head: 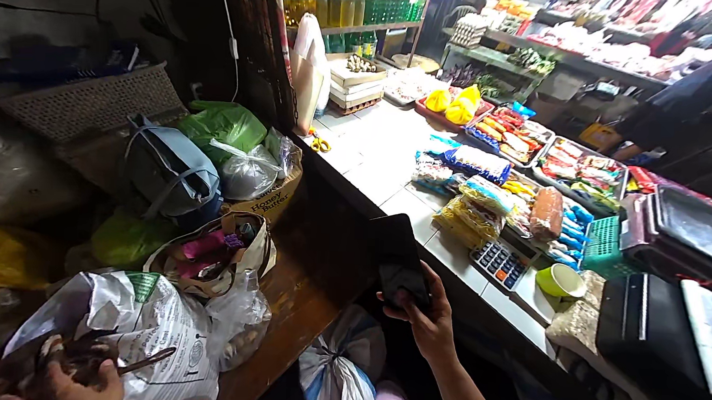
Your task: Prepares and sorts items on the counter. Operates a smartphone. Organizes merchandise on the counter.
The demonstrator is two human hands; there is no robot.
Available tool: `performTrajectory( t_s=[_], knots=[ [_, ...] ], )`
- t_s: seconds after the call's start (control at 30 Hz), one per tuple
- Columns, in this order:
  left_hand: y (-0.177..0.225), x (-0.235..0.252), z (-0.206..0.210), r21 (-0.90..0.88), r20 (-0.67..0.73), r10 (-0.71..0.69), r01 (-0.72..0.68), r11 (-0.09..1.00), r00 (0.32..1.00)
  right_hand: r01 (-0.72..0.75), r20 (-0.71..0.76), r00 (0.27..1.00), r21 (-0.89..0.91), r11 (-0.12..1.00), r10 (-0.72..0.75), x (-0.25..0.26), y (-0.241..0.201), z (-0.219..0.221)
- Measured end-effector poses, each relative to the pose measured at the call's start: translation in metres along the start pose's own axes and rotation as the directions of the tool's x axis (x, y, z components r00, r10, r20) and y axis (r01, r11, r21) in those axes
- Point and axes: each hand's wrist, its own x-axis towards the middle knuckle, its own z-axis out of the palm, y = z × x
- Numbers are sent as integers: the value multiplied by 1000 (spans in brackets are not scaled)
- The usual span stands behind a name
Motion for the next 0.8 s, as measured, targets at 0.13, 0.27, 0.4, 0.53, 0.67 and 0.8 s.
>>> performTrajectory(
  t_s=[0.13, 0.27, 0.4, 0.53, 0.67, 0.8],
  knots=[
    [84, -72, -30, -542, 15, 383, -314, 779, 924, -5, 163, 986, -163, 987, 32, -6, 0, 15],
    [188, -152, -49, -786, 568, 456, 616, 53, 686, -82, 386, 909, -207, 975, 158, -30, 18, 55],
    [236, -170, -54, -599, 755, 161, 769, -224, 636, -394, 343, 839, -152, 907, 422, -51, 34, 85],
    [241, -160, -61, -588, 772, 41, 737, -332, 634, -570, 358, 773, 31, 821, 523, -56, 40, 94],
    [229, -156, -65, -618, 730, 83, 707, -345, 679, -581, 369, 757, 6, 814, 539, -65, 40, 103],
    [220, -157, -72, -649, 691, 96, 673, -355, 717, -575, 363, 757, -23, 818, 543, -72, 41, 109]
  ],
)
